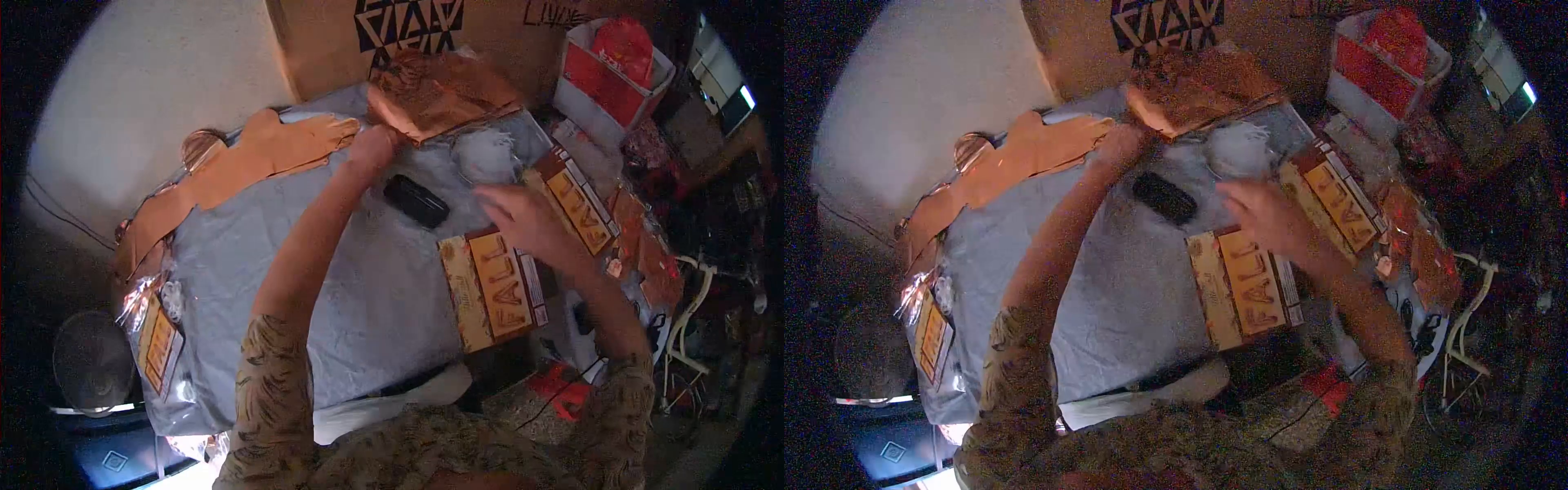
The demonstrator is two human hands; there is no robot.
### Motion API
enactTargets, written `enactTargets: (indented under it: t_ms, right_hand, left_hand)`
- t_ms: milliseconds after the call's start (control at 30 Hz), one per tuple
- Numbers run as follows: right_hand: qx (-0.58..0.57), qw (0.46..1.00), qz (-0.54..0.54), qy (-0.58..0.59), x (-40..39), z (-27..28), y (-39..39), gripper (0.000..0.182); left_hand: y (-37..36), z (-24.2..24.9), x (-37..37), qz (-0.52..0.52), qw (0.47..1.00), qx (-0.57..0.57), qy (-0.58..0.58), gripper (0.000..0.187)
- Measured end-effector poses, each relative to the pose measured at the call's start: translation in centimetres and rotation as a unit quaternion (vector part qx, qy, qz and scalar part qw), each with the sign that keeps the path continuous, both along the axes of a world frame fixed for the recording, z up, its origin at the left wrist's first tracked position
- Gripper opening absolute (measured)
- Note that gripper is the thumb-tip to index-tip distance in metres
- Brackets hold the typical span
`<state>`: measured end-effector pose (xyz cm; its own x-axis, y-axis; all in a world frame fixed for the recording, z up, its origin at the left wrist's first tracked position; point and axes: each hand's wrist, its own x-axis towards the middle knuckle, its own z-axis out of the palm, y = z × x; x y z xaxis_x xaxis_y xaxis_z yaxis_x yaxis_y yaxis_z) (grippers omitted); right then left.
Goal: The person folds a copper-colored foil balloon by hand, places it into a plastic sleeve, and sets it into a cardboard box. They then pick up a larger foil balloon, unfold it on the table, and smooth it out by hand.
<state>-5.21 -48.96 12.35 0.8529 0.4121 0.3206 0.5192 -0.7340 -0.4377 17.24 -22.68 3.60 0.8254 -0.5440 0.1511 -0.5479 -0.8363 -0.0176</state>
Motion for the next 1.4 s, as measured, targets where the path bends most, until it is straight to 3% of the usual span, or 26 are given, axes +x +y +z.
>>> enactTargets:
  t_ms: [167, 233, 267, 333, 400, 467, 533, 600, 633, 767, 833, 867, 933, 967, 1033, 1133, 1200, 1233, 1267, 1333, 1367, 1400]
  right_hand:
    - [-0.009, 0.999, -0.021, -0.043, 7.8, -0.6, 0.7, 0.035]
    - [-0.100, 0.981, -0.127, 0.111, 10.1, 1.2, 2.1, 0.039]
    - [-0.104, 0.980, -0.129, 0.111, 12.3, 0.1, 1.4, 0.039]
    - [-0.067, 0.996, -0.014, -0.061, 17.3, -3.9, -0.2, 0.039]
    - [-0.068, 0.995, -0.012, -0.069, 19.6, -4.0, 0.3, 0.038]
    - [-0.068, 0.995, -0.010, -0.076, 22.9, -5.5, 0.2, 0.037]
    - [-0.045, 0.983, 0.020, -0.176, 27.0, -8.8, -1.3, 0.036]
    - [-0.072, 0.977, -0.024, -0.201, 28.7, -8.0, -3.2, 0.037]
    - [-0.099, 0.967, -0.071, -0.223, 29.1, -7.7, -4.6, 0.039]
    - [-0.178, 0.921, -0.211, -0.275, 30.8, -7.8, -10.2, 0.045]
    - [-0.099, 0.954, -0.244, -0.140, 32.4, -8.2, -10.9, 0.051]
    - [-0.101, 0.955, -0.243, -0.139, 32.1, -8.1, -10.7, 0.051]
    - [0.022, 0.983, -0.181, -0.036, 27.7, -4.3, -6.0, 0.065]
    - [0.020, 0.983, -0.181, -0.034, 25.4, -2.3, -3.3, 0.065]
    - [0.033, 0.996, -0.041, -0.070, 21.9, 0.6, 1.8, 0.064]
    - [0.110, 0.993, -0.034, -0.020, 23.3, 0.5, 4.6, 0.052]
    - [0.172, 0.982, -0.056, -0.051, 26.1, -0.4, 4.4, 0.040]
    - [0.208, 0.970, -0.079, -0.096, 26.4, 0.1, 4.8, 0.033]
    - [0.207, 0.970, -0.075, -0.100, 26.3, 0.9, 4.4, 0.033]
    - [0.284, 0.952, -0.111, -0.031, 24.3, 4.9, 5.4, 0.027]
    - [0.229, 0.960, -0.124, -0.107, 25.1, 5.1, 5.5, 0.028]
    - [0.223, 0.962, -0.116, -0.109, 25.0, 5.7, 5.4, 0.028]
  left_hand:
    - [0.6, 1.7, -2.5, -0.042, 0.993, -0.103, -0.035, 0.028]
    - [0.6, 0.2, -0.9, -0.045, 0.984, -0.154, -0.075, 0.028]
    - [0.7, -0.7, 0.5, -0.069, 0.989, -0.117, -0.055, 0.027]
    - [0.8, -0.3, 1.1, -0.093, 0.992, -0.083, -0.038, 0.027]
    - [0.7, 3.0, -1.0, -0.043, 0.999, -0.011, 0.023, 0.025]
    - [0.8, 1.8, 0.0, -0.026, 1.000, -0.013, 0.000, 0.024]
    - [1.2, 0.8, 0.3, -0.009, 1.000, -0.015, -0.019, 0.023]
    - [2.3, 0.6, 1.0, -0.068, 0.983, -0.148, -0.080, 0.015]
    - [2.5, 1.1, 1.1, -0.068, 0.983, -0.148, -0.080, 0.015]
    - [3.3, 1.4, 2.6, -0.045, 0.942, -0.316, 0.102, 0.022]
    - [3.4, 2.3, 3.4, -0.026, 0.909, -0.382, 0.162, 0.028]
    - [3.4, 3.3, 3.6, -0.022, 0.913, -0.386, 0.131, 0.027]
    - [3.1, 4.7, 4.3, -0.018, 0.915, -0.390, 0.103, 0.027]
    - [2.7, 5.1, 4.9, -0.048, 0.918, -0.391, 0.051, 0.028]
    - [2.0, 6.1, 5.8, -0.076, 0.918, -0.390, 0.000, 0.030]
    - [0.8, 8.1, 5.1, -0.150, 0.914, -0.375, -0.047, 0.036]
    - [0.6, 9.4, 3.5, -0.168, 0.878, -0.372, -0.250, 0.045]
    - [0.6, 8.8, 3.5, -0.168, 0.877, -0.371, -0.254, 0.045]
    - [0.6, 8.0, 3.4, -0.195, 0.881, -0.397, -0.168, 0.047]
    - [0.5, 5.7, 4.1, -0.217, 0.876, -0.422, -0.087, 0.050]
    - [-0.1, 4.7, 4.7, -0.232, 0.901, -0.347, -0.120, 0.048]
    - [-0.9, 3.8, 5.3, -0.235, 0.910, -0.311, -0.139, 0.047]
